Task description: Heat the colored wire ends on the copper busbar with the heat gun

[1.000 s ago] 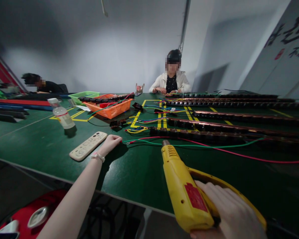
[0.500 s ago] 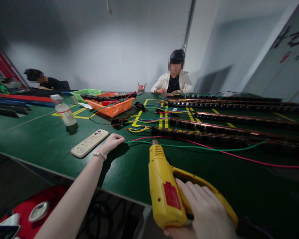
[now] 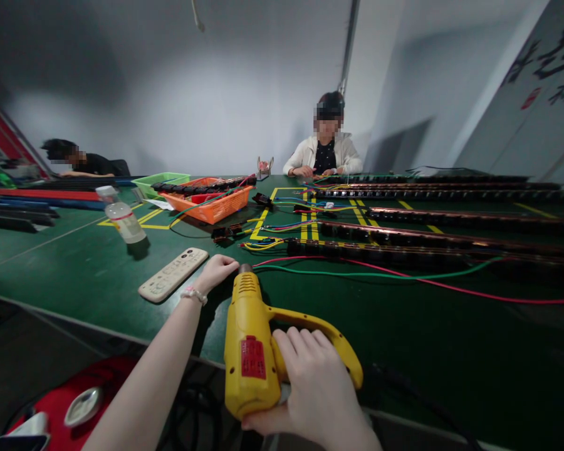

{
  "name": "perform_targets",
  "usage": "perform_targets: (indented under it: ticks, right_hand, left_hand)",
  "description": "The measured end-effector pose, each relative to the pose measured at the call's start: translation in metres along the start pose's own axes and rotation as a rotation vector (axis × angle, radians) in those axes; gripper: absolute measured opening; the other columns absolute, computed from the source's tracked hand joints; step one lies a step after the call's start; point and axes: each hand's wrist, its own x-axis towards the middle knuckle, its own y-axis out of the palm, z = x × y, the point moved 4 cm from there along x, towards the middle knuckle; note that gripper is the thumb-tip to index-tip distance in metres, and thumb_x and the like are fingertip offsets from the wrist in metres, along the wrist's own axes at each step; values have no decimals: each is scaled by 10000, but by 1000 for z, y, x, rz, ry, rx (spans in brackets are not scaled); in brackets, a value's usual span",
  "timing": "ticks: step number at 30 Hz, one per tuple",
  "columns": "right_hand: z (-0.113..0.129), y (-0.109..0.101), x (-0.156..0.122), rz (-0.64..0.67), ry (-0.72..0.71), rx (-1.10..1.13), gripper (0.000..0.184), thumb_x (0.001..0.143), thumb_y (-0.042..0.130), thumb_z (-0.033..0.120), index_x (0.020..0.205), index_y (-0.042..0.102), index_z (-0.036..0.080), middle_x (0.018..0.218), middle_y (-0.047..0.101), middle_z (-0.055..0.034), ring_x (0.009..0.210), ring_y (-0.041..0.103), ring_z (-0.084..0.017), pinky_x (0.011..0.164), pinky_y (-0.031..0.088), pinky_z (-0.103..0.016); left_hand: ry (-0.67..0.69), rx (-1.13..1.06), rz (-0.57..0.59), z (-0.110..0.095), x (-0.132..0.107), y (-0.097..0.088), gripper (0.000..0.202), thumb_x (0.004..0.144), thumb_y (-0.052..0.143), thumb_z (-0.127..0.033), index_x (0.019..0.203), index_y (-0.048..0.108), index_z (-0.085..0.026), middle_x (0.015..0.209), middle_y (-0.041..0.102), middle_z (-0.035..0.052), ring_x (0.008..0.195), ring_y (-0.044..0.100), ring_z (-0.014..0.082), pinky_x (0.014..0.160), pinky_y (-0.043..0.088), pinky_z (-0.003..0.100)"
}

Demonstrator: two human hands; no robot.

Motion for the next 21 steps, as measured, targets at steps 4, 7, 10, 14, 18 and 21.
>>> perform_targets:
  ticks: [4,7,10,14,18,21]
  right_hand:
    - [3,6,2,59,16,53,952,327,454,954,929,589,229,818,561,11,755,525,-113,749,410,-295]
    - [0,8,0,70,22,76,970,346,403,973,940,588,229,826,560,1,763,526,-116,757,404,-302]
    - [-4,6,-2,56,17,101,960,342,420,968,937,590,234,832,572,12,758,536,-115,754,403,-305]
    - [-15,-3,-5,-14,30,98,963,310,452,957,957,600,258,882,608,49,779,562,-112,764,414,-301]
    - [-30,-16,-13,-28,32,36,959,337,482,939,1007,617,267,960,630,54,830,588,-120,799,423,-296]
    - [-42,-29,-19,-35,11,-34,955,368,496,926,1029,637,251,998,635,35,858,603,-127,822,428,-290]
  left_hand:
    - [12,16,0,-1,0,0,266,647,508,-279,481,391,-107,414,274,-25,466,219,22,482,92,213]
    - [21,18,4,-2,0,0,271,656,504,-281,484,386,-108,415,262,-28,471,217,20,483,91,205]
    - [29,11,5,-2,-1,0,266,671,494,-271,490,384,-110,423,270,-29,483,220,17,488,101,192]
    - [40,3,-4,0,-1,0,275,673,500,-267,486,370,-114,425,267,-30,495,213,17,493,105,187]
    - [44,-12,-18,2,2,-1,284,671,507,-281,484,375,-112,422,268,-29,502,223,21,498,103,182]
    - [42,-31,-33,4,3,-1,284,667,517,-294,490,394,-109,421,280,-29,500,235,23,499,107,180]
